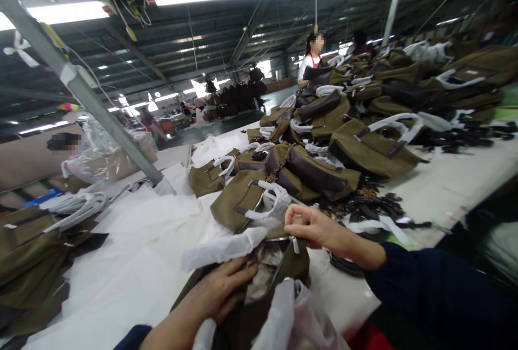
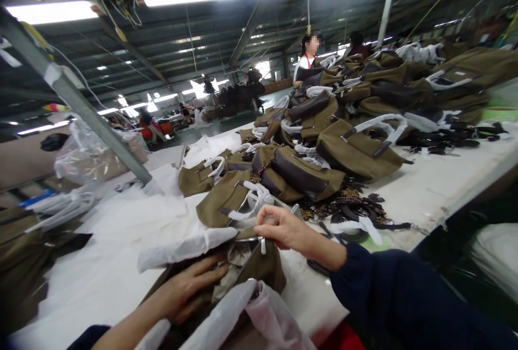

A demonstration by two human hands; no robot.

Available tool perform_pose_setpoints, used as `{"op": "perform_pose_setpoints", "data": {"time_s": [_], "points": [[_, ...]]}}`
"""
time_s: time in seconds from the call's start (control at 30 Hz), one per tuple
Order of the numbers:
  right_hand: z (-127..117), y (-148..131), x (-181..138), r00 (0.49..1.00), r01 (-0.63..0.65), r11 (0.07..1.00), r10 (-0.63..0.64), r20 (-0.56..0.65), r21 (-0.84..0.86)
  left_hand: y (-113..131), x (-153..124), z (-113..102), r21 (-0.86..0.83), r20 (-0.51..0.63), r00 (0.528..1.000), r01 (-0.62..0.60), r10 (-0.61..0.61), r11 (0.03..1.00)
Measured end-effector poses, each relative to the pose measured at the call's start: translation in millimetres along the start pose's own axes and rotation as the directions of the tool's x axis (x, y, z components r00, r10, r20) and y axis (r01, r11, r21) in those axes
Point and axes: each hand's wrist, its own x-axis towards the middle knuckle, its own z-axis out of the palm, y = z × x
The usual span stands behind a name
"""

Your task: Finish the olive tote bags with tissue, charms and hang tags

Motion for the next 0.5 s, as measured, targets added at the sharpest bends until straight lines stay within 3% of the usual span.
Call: {"op": "perform_pose_setpoints", "data": {"time_s": [0.13, 0.3, 0.4, 0.5], "points": [[-0.9, 2.3, -4.1, 0.999, 0.039, 0.999, -0.040, 0.009, 0.023, 10.7, 0.9, -9.0, -0.064, 0.054, 0.998, 0.048, -0.045, 0.997], [-0.3, 4.3, -10.5, 0.997, 0.069, 0.997, -0.068, -0.035, 0.028, 68.4, 41.2, -22.3, -0.054, -0.121, 0.961, 0.242, -0.247, 0.969], [2.2, 6.1, -12.3, 0.991, 0.112, 0.993, -0.110, -0.070, 0.022, 90.3, 71.9, -9.4, 0.039, -0.107, 0.971, 0.220, -0.215, 0.975], [4.3, 12.1, -9.9, 0.988, 0.107, 0.994, -0.107, -0.110, -0.009, 83.4, 94.4, 10.7, 0.134, -0.096, 0.981, 0.183, -0.171, 0.974]]}}
